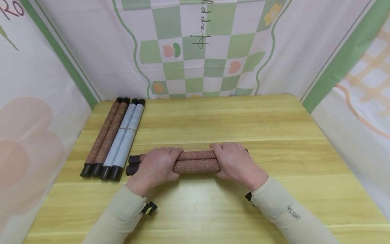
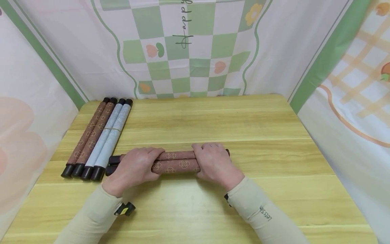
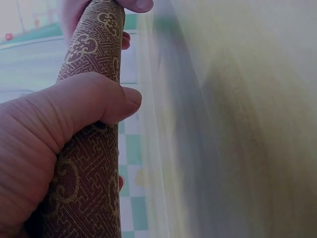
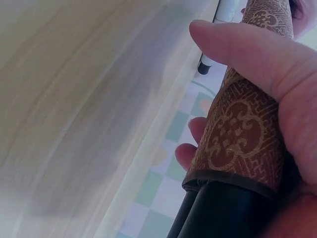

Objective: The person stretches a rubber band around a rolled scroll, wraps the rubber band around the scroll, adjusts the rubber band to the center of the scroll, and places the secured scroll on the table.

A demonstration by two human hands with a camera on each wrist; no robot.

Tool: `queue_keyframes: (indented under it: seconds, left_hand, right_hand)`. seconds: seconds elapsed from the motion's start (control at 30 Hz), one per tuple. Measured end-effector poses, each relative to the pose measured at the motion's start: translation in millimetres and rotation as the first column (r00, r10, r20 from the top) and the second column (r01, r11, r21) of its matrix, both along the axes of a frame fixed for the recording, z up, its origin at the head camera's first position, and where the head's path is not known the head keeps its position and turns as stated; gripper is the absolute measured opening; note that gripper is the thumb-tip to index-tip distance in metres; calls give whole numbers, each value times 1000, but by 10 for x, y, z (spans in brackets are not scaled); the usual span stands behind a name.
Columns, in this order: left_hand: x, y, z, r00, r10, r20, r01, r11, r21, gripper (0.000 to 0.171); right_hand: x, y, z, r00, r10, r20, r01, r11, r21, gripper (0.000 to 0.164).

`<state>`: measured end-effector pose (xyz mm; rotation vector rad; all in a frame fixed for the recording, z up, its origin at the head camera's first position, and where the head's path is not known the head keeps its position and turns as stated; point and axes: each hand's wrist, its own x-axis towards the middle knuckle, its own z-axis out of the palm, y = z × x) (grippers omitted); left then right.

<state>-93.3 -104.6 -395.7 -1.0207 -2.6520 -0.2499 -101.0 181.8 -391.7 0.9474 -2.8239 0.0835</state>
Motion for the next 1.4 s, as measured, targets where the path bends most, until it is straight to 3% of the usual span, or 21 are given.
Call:
queue_keyframes:
  seconds: [0.27, 0.43, 0.73, 1.1, 1.27, 1.4]
  left_hand:
    - [10, 54, -21, 1000, -3, -3, 3, 1000, 16, 54]
    - [15, 62, -31, 1000, 16, 17, -16, 1000, 11, 53]
    - [12, 120, -62, 1000, -10, -2, 10, 1000, 25, 50]
    - [4, 77, -55, 999, 14, 36, -14, 1000, 16, 52]
    - [-7, 32, -34, 1000, 15, 22, -16, 1000, 15, 52]
    - [-20, 17, -18, 1000, 11, -7, -11, 1000, 20, 54]
  right_hand:
    - [22, -100, -3, 999, -44, -18, 44, 999, 30, 78]
    - [25, -126, -19, 998, -58, -16, 59, 998, 27, 84]
    - [63, -211, -55, 998, -31, -53, 30, 999, -17, 88]
    - [53, -86, 104, 985, -72, 154, 77, 997, -26, 119]
    - [13, 26, 117, 982, -109, 154, 104, 994, 37, 107]
    - [-13, 67, 88, 983, -127, 129, 120, 991, 61, 79]
